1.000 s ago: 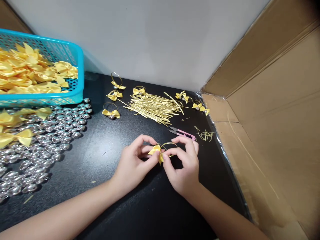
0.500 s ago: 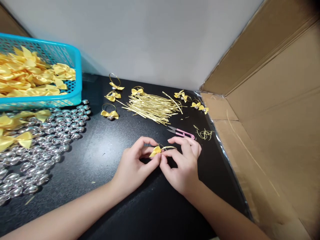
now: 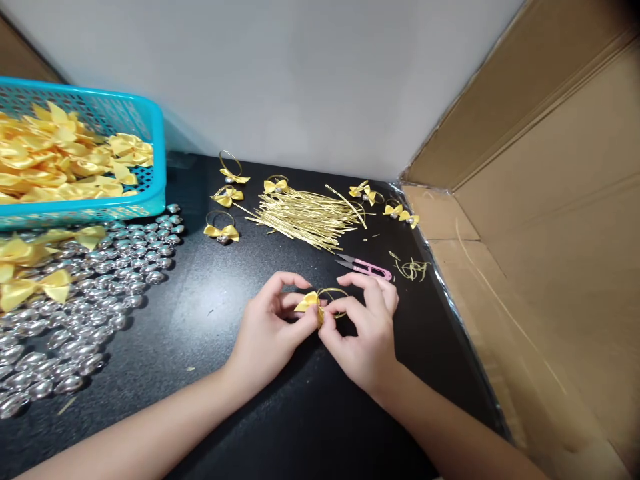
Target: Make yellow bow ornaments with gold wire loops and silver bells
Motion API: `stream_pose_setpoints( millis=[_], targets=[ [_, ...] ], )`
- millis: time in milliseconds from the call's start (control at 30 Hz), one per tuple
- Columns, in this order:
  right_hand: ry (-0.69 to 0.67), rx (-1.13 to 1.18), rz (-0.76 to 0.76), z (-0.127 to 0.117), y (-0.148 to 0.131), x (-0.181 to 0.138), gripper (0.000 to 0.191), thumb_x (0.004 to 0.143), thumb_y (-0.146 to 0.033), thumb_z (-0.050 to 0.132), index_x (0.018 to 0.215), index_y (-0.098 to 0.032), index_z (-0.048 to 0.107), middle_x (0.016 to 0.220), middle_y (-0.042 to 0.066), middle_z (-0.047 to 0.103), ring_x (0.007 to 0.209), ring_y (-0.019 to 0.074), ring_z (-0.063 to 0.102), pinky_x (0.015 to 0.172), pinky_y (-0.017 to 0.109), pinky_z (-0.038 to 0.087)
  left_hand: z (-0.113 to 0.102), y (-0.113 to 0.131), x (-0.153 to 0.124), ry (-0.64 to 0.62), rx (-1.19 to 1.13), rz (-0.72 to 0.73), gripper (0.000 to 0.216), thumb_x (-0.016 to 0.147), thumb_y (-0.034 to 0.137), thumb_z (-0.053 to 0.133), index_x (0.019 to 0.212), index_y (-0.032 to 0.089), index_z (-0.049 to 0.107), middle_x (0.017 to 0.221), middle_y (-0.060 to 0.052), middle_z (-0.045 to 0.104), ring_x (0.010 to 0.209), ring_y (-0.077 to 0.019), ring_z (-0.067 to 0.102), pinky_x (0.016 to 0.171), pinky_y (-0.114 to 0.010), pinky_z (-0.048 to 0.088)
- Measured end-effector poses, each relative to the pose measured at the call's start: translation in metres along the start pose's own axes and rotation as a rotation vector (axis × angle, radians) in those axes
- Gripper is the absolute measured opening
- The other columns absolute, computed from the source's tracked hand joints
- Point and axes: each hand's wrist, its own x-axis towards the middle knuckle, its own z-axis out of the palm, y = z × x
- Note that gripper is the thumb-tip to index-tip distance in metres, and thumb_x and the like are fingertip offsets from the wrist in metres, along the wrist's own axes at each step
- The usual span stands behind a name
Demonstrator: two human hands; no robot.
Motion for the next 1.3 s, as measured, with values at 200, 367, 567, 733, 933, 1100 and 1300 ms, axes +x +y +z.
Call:
stream_pose_setpoints(
  millis=[200, 367, 567, 733, 933, 1100, 1300],
  targets=[
    [-0.026, -0.001, -0.013, -0.0034, 0.0000, 0.0011, 0.007, 0.075, -0.017, 0.070, 0.078, -0.023, 0.069, 0.113, 0.006, 0.066, 0.106, 0.0286, 0.055, 0.094, 0.049, 0.038, -0.0005, -0.0004, -0.0009, -0.020, 0.021, 0.024, 0.024, 0.080, 0.021, 0.068, 0.096, 0.021, 0.049, 0.071, 0.003, 0.074, 0.064, -0.0116, 0.069, 0.063, -0.019, 0.053],
    [-0.033, 0.017, -0.004, -0.0037, 0.0020, 0.0007, 0.011, 0.077, -0.014, 0.069, 0.073, -0.023, 0.068, 0.105, 0.004, 0.067, 0.103, 0.0265, 0.055, 0.093, 0.047, 0.039, -0.0009, -0.0026, -0.0004, -0.023, 0.058, 0.049, 0.024, 0.081, 0.021, 0.068, 0.096, 0.021, 0.050, 0.070, 0.003, 0.074, 0.061, -0.0100, 0.067, 0.062, -0.018, 0.051],
    [-0.119, 0.126, 0.074, -0.0105, 0.0015, 0.0046, 0.013, 0.080, -0.013, 0.060, 0.072, -0.021, 0.064, 0.104, 0.007, 0.063, 0.103, 0.0245, 0.056, 0.094, 0.045, 0.042, -0.0035, -0.0006, 0.0036, 0.029, -0.036, -0.003, 0.029, 0.079, 0.021, 0.071, 0.096, 0.021, 0.048, 0.066, 0.004, 0.073, 0.060, -0.0106, 0.068, 0.059, -0.017, 0.050],
    [-0.077, 0.056, 0.037, -0.0075, 0.0021, 0.0041, 0.006, 0.080, -0.020, 0.068, 0.085, -0.023, 0.071, 0.116, 0.007, 0.064, 0.110, 0.0280, 0.056, 0.098, 0.049, 0.039, -0.0045, -0.0030, 0.0018, -0.003, 0.072, 0.066, 0.025, 0.082, 0.022, 0.068, 0.098, 0.021, 0.050, 0.074, 0.001, 0.076, 0.064, -0.0118, 0.070, 0.063, -0.020, 0.052],
    [-0.027, 0.038, 0.009, -0.0034, 0.0026, 0.0021, 0.011, 0.080, -0.015, 0.070, 0.072, -0.022, 0.069, 0.104, 0.005, 0.066, 0.102, 0.0251, 0.057, 0.095, 0.046, 0.040, -0.0032, -0.0030, -0.0012, -0.033, 0.145, 0.115, 0.022, 0.082, 0.022, 0.067, 0.098, 0.021, 0.051, 0.075, 0.000, 0.076, 0.070, -0.0146, 0.073, 0.067, -0.022, 0.054],
    [-0.045, 0.097, 0.065, -0.0035, 0.0004, 0.0010, 0.012, 0.080, -0.013, 0.065, 0.070, -0.021, 0.065, 0.095, 0.005, 0.062, 0.095, 0.0229, 0.057, 0.087, 0.042, 0.044, -0.0024, -0.0006, 0.0015, -0.016, 0.030, 0.008, 0.026, 0.081, 0.024, 0.069, 0.097, 0.021, 0.049, 0.069, 0.003, 0.074, 0.060, -0.0112, 0.067, 0.059, -0.019, 0.050],
    [-0.044, 0.093, 0.079, -0.0064, -0.0009, 0.0000, 0.009, 0.076, -0.013, 0.066, 0.077, -0.022, 0.067, 0.103, 0.006, 0.063, 0.101, 0.0256, 0.057, 0.092, 0.045, 0.043, -0.0037, 0.0009, 0.0025, -0.010, 0.010, -0.005, 0.027, 0.081, 0.024, 0.069, 0.098, 0.021, 0.049, 0.068, 0.003, 0.072, 0.058, -0.0113, 0.065, 0.057, -0.019, 0.048]
  ],
)
